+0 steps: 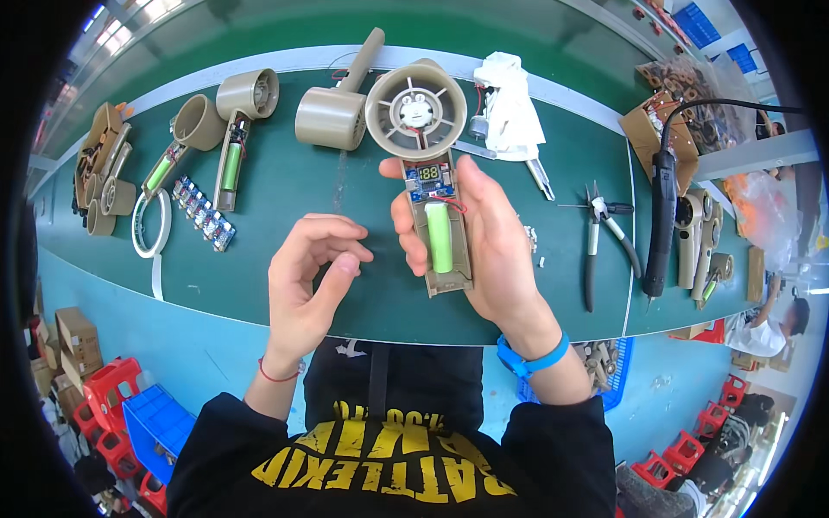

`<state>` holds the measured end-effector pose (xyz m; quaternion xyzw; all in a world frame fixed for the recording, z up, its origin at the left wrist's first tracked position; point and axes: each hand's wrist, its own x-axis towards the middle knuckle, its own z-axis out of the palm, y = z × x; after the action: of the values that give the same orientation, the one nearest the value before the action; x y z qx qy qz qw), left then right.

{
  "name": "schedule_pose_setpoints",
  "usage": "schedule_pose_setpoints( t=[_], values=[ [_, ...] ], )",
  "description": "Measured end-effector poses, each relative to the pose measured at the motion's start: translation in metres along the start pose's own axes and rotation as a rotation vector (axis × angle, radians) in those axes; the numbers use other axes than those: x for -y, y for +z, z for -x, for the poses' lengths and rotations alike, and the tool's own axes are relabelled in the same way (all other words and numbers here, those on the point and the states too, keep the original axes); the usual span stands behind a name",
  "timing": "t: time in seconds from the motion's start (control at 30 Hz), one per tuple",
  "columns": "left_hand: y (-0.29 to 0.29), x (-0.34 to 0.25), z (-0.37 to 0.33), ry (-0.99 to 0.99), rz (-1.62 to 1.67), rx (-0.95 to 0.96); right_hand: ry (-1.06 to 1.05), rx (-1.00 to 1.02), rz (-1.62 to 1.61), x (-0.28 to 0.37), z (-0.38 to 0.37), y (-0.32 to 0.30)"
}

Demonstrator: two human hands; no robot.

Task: Assembling a handheld electronic fan by installing the motor, battery, and circuit board into the housing and securing them with an electric screwdriver.

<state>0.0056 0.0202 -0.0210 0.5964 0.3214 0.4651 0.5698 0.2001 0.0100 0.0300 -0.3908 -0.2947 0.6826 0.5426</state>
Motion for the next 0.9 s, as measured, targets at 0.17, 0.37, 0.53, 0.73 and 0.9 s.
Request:
schedule_pose_setpoints(
  t=[0.17,0.37,0.53,0.73,0.9],
  values=[
    [-0.003,-0.001,0.001,-0.001,-0.020,0.021,0.092,0.047,-0.144,-0.003,0.003,0.001],
    [-0.003,0.002,0.003,0.033,0.017,-0.017,0.224,0.100,-0.339,-0.011,0.011,0.004],
    [-0.007,0.001,-0.003,0.235,-0.153,-0.116,0.294,0.123,-0.437,-0.018,0.018,0.006],
    [-0.012,-0.011,-0.015,0.353,-0.306,-0.066,0.423,0.064,-0.277,-0.027,0.025,0.015],
    [-0.015,-0.012,-0.017,0.277,-0.235,0.015,0.410,0.155,-0.200,-0.036,0.027,0.003]
  ],
)
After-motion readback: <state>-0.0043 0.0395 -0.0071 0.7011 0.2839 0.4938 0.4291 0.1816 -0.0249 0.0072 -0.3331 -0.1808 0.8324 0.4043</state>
